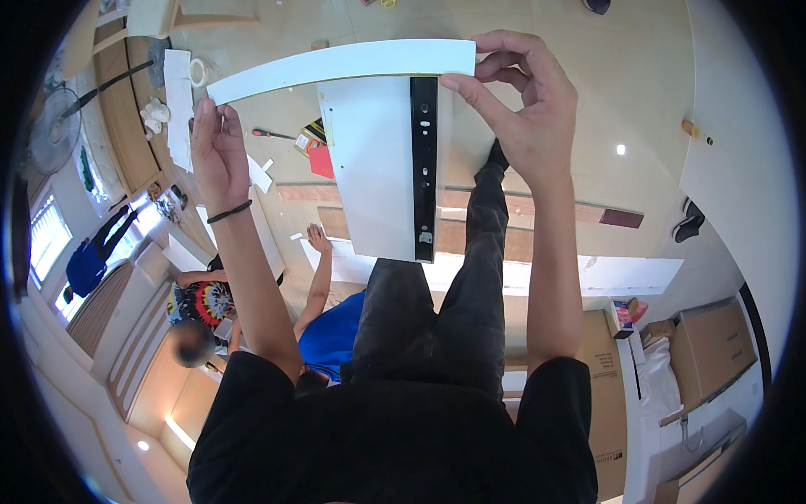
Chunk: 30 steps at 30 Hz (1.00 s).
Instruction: The person assembles a white drawer unit by hand, fitting side panels and a bottom panel into place. They align edges and press components together to form the box structure.
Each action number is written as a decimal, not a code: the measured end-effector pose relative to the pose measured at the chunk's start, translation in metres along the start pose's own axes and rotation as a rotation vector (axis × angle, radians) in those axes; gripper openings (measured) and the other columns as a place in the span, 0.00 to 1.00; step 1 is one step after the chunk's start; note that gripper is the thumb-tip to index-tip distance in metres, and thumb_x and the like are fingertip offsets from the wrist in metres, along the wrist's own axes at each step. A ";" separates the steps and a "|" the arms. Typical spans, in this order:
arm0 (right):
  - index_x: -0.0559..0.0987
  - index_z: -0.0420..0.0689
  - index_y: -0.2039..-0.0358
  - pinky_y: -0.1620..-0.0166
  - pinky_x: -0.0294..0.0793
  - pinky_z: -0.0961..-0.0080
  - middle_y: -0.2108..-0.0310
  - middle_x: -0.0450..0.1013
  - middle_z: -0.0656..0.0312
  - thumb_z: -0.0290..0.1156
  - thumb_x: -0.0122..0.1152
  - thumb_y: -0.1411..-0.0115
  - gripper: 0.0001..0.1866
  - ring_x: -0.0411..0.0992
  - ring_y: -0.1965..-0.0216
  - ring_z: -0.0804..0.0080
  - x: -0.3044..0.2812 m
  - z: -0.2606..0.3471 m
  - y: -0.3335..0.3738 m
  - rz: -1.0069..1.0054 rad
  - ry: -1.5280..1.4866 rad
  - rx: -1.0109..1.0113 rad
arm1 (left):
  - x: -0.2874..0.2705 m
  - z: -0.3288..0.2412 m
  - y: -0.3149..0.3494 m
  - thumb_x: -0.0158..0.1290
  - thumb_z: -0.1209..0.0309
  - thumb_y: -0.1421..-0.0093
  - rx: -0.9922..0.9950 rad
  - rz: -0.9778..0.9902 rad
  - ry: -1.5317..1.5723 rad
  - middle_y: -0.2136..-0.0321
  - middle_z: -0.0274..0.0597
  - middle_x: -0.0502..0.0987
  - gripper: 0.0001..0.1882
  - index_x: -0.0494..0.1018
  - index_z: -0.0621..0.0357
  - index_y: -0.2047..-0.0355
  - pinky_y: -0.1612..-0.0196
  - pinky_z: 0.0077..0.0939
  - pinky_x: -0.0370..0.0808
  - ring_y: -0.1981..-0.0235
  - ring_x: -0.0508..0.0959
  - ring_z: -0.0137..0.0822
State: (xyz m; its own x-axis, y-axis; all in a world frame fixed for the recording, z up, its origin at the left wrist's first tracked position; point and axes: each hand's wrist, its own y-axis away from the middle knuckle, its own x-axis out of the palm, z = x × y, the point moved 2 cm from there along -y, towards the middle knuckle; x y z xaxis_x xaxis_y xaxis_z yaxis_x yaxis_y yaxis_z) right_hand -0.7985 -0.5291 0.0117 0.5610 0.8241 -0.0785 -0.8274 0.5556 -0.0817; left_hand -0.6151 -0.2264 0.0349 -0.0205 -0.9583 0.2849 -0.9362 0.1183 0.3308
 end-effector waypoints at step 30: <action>0.82 0.41 0.57 0.55 0.81 0.81 0.59 0.78 0.63 0.24 0.79 0.51 0.20 0.77 0.63 0.78 0.000 -0.008 0.003 -0.052 0.018 -0.135 | -0.018 -0.004 -0.014 0.53 0.76 0.31 -0.127 0.064 0.180 0.55 0.49 0.74 0.18 0.68 0.74 0.44 0.51 0.24 0.78 0.57 0.74 0.34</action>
State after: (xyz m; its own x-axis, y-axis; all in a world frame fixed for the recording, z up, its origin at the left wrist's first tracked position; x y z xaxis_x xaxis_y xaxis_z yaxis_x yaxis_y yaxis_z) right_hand -0.8004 -0.5284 0.0035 0.6045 0.7917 -0.0887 -0.7872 0.5765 -0.2190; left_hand -0.6004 -0.2095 0.0285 -0.0044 -0.8872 0.4613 -0.8832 0.2197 0.4143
